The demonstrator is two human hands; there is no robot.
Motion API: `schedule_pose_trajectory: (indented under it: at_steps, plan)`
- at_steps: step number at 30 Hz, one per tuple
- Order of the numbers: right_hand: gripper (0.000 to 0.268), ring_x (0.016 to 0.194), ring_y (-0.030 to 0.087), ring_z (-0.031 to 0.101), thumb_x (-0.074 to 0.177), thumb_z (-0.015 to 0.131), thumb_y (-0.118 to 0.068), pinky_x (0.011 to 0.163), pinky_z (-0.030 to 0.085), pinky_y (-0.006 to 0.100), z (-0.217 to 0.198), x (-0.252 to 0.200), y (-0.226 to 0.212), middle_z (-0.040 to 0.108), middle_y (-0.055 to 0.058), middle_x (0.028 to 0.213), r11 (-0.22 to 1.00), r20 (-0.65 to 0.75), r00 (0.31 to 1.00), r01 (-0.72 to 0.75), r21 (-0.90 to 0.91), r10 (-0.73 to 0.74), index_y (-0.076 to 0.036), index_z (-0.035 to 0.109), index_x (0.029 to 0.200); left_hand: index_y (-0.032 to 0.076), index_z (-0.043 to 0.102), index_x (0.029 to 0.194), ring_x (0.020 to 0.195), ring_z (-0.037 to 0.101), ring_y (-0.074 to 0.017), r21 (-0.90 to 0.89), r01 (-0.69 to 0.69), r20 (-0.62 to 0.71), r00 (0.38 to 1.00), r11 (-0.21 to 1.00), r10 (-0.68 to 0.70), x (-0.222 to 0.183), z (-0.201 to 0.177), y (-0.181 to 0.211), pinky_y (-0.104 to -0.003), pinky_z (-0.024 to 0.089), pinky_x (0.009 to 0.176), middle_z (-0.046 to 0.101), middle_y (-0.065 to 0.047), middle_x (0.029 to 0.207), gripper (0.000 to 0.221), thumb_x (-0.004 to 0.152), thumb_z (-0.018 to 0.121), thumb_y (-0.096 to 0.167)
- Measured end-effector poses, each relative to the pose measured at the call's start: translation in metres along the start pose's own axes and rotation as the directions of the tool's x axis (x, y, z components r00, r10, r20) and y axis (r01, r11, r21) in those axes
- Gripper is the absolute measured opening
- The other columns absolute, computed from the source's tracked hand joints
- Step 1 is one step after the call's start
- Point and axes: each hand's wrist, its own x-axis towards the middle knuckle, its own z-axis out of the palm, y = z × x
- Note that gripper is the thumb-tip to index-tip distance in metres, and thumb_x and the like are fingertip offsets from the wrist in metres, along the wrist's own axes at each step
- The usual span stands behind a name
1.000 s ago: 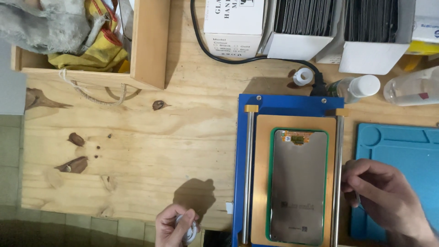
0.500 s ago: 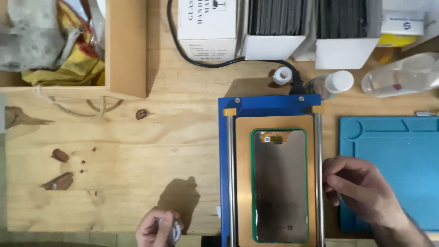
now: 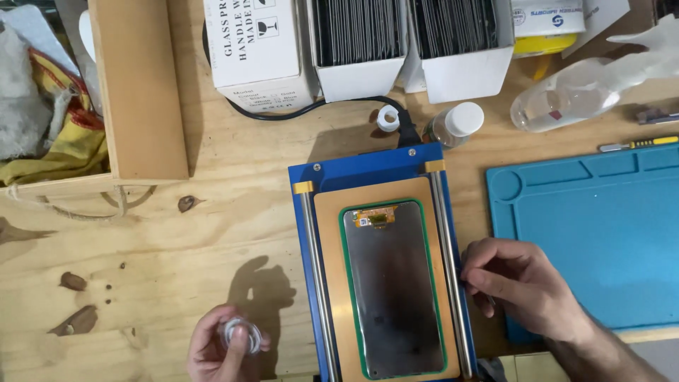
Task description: Separating a mobile phone screen from its frame using a thin wire and a heating station
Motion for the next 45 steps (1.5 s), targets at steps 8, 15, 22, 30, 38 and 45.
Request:
schedule_pose_trajectory:
  at_steps: [8,15,22,30,38,45]
  plan:
    - [0.017,0.058,0.022,0.065,0.098,0.079,-0.011,0.039,0.056,0.028,0.007,-0.005,-0.011,0.068,0.016,0.078,0.999,0.026,0.999,0.041,-0.018,-0.04,0.002,0.077,0.089,-0.003,0.07,0.112,0.058,0.077,-0.0276,-0.097,0.017,0.066,0.998,0.995,-0.011,0.005,0.023,0.005,-0.032,0.063,0.048,0.073,-0.017,0.108,0.013,0.106,0.068,0.009]
    - [0.017,0.06,0.022,0.066,0.097,0.079,-0.012,0.037,0.057,0.027,0.005,-0.013,-0.004,0.069,0.016,0.077,0.998,0.013,0.998,0.055,-0.022,-0.055,0.003,0.078,0.089,-0.001,0.059,0.111,0.043,0.072,-0.0317,-0.276,0.146,0.189,0.977,0.95,-0.095,0.01,0.044,0.012,-0.028,0.051,0.028,0.073,-0.03,0.091,0.005,0.11,0.058,0.004]
    - [0.017,0.062,0.023,0.062,0.1,0.077,-0.01,0.037,0.054,0.028,0.007,-0.018,-0.004,0.066,0.015,0.075,0.993,0.029,0.994,0.1,0.061,-0.102,0.004,0.078,0.091,-0.009,0.065,0.112,0.043,0.069,-0.0269,-0.246,0.117,0.206,0.976,0.962,-0.066,0.014,0.051,0.012,-0.029,0.053,0.034,0.075,-0.028,0.091,0.015,0.11,0.059,0.005]
    - [0.015,0.061,0.024,0.062,0.099,0.076,-0.007,0.039,0.054,0.03,-0.006,-0.028,0.009,0.066,0.017,0.076,0.994,-0.032,0.999,0.045,0.095,-0.042,0.005,0.078,0.09,-0.004,0.069,0.107,0.046,0.068,-0.0285,-0.247,0.199,0.237,0.961,0.948,-0.14,0.019,0.059,0.012,-0.032,0.053,0.04,0.074,-0.026,0.086,0.009,0.105,0.068,0.004]
    - [0.018,0.063,0.024,0.062,0.098,0.078,-0.01,0.036,0.051,0.031,-0.009,-0.04,0.018,0.065,0.016,0.074,0.994,-0.077,0.997,0.027,0.108,-0.019,0.004,0.078,0.087,-0.004,0.068,0.101,0.043,0.065,-0.0275,-0.156,0.206,0.217,0.961,0.966,-0.17,0.019,0.074,0.016,-0.031,0.05,0.04,0.073,-0.023,0.081,0.015,0.102,0.073,0.01]
    - [0.014,0.056,0.024,0.058,0.098,0.078,-0.004,0.037,0.05,0.031,-0.017,-0.051,0.032,0.064,0.019,0.076,0.982,-0.111,0.994,0.018,0.189,0.003,0.007,0.077,0.09,-0.007,0.069,0.105,0.05,0.067,-0.0272,-0.164,0.205,0.224,0.96,0.965,-0.166,0.021,0.074,0.012,-0.029,0.06,0.045,0.073,-0.025,0.079,0.015,0.101,0.074,0.007]
